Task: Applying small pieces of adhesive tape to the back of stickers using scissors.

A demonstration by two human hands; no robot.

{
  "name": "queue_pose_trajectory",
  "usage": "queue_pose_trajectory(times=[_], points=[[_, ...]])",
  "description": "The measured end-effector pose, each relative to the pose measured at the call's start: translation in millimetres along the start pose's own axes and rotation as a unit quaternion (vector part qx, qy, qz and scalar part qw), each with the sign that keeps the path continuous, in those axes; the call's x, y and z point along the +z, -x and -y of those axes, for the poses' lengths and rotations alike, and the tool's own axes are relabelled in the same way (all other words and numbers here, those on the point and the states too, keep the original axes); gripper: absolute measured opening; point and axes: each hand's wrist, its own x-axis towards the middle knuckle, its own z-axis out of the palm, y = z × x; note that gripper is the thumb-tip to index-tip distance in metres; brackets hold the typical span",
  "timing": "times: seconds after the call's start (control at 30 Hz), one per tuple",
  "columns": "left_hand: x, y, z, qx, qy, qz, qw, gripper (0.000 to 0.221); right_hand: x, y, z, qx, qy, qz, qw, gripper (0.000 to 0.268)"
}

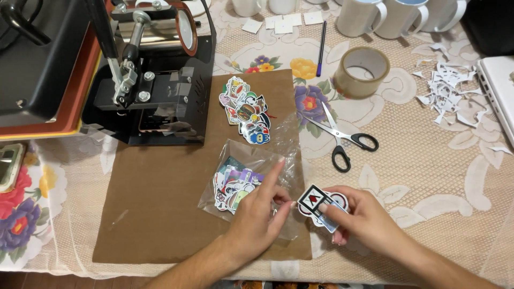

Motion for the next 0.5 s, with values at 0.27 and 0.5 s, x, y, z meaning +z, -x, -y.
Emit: queue_pose_trajectory(times=[0.27, 0.5], points=[[0, 7, -3, 0.118, -0.059, -0.055, 0.99, 0.075, 26, -26, 23, -0.007, 0.014, 0.058, 0.998, 0.029], [-38, -8, -11, 0.099, 0.029, 0.0, 0.995, 0.08, 55, -61, 25, -0.048, -0.031, 0.183, 0.981, 0.015]])
